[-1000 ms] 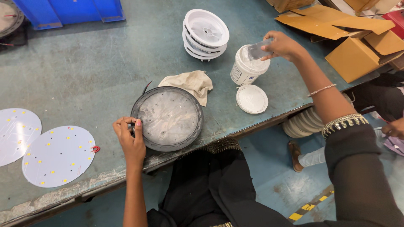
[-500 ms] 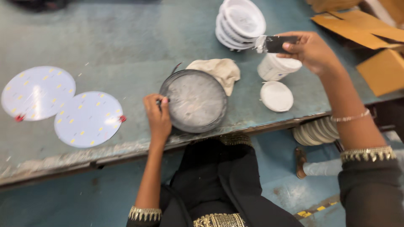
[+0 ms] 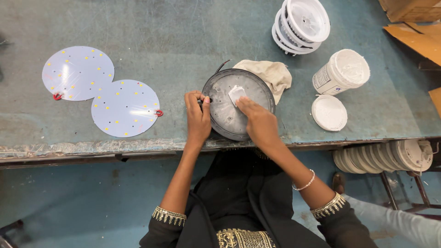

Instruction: The person applies a white substance to a circular plate using a small tool, then presses a corresponding circular LED board onto the plate.

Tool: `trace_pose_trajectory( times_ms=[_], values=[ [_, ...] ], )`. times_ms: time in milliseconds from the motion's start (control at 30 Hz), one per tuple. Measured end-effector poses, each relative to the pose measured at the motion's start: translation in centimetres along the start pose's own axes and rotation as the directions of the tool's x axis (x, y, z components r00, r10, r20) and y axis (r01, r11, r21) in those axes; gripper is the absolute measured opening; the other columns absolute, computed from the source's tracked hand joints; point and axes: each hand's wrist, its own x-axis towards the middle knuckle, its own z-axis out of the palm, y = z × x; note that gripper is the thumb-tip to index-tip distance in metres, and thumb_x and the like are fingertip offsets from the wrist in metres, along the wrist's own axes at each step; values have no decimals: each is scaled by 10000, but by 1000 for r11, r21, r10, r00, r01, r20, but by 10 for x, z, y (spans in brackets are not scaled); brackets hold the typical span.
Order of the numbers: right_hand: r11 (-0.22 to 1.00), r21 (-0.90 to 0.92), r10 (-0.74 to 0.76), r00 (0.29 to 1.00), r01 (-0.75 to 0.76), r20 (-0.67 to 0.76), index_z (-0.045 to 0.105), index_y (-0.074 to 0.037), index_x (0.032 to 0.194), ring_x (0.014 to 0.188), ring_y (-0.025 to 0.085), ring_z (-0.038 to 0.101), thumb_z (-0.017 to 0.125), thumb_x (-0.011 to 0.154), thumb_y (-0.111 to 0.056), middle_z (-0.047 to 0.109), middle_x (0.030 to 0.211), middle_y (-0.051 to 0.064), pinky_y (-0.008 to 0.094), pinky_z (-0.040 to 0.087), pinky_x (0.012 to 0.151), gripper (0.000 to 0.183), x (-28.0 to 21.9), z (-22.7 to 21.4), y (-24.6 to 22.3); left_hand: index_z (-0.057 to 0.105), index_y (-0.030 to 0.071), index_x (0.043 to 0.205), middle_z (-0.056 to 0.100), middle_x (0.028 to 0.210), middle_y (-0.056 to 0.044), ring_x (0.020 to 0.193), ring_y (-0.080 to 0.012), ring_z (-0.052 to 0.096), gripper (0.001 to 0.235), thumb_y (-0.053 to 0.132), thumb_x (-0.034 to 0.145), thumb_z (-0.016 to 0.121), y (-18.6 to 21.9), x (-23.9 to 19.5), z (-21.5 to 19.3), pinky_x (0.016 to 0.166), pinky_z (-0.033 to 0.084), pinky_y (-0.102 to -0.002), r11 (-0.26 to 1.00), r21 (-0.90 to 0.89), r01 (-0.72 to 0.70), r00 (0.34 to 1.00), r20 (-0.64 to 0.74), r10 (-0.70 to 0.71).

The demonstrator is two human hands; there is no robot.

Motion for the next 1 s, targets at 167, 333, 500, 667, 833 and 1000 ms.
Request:
trace_pose_trajectory(
  times_ms=[167, 333, 500, 667, 833, 1000],
  values=[
    [999, -35, -1, 979, 8, 202, 724, -79, 1184, 1078, 295, 702, 587, 734, 76, 728, 1222, 122, 412, 559, 856, 496, 4, -21, -5, 464, -21, 1069, 497, 1121, -183, 1062, -325, 530, 164, 125, 1071, 540, 0, 0, 0, 984, 437, -419, 1000, 1, 11, 1000, 3, -11],
    [995, -91, 5, 904, 38, 428, 733, -80, 1141, 956, 331, 708, 610, 735, 54, 749, 1080, 115, 458, 553, 769, 445, 16, -44, -5, 470, -22, 1059, 492, 1129, -186, 1058, -323, 532, 161, 122, 1068, 543, 2, 1, -1, 967, 437, -414, 1000, -1, 17, 1000, -3, -17],
    [990, -11, -127, 938, 138, 323, 746, -75, 1104, 930, 351, 714, 613, 743, 42, 756, 1055, 128, 454, 559, 776, 402, 13, -60, -7, 478, -26, 1066, 497, 1131, -185, 1055, -324, 534, 160, 119, 1063, 544, 3, 1, -1, 972, 440, -410, 1000, -7, 10, 1000, -3, -10],
    [962, 270, -18, 973, -46, 229, 754, -63, 1129, 766, 280, 735, 611, 907, -54, 754, 960, 137, 393, 557, 666, 264, 34, -69, 14, 505, -30, 1073, 508, 1116, -173, 1034, -313, 540, 163, 125, 1059, 551, 2, 1, -2, 949, 447, -398, 1000, -3, 9, 1000, -10, -9],
    [956, 194, 182, 963, -221, 198, 722, 13, 930, 573, 262, 600, 664, 977, -162, 659, 712, 172, 378, 452, 581, 190, 70, -42, 42, 554, -21, 1059, 552, 1075, -147, 991, -283, 562, 181, 158, 1050, 585, 3, 1, -3, 900, 461, -379, 999, -23, 34, 999, -38, -35],
    [957, 58, 251, 909, -285, 332, 666, 64, 818, 554, 329, 559, 697, 945, -182, 605, 643, 220, 429, 433, 580, 279, 85, -12, 58, 572, -21, 1059, 567, 1075, -147, 968, -269, 578, 203, 180, 1045, 592, 3, 2, -3, 855, 479, -367, 997, -39, 66, 997, -40, -68]
  ],
)
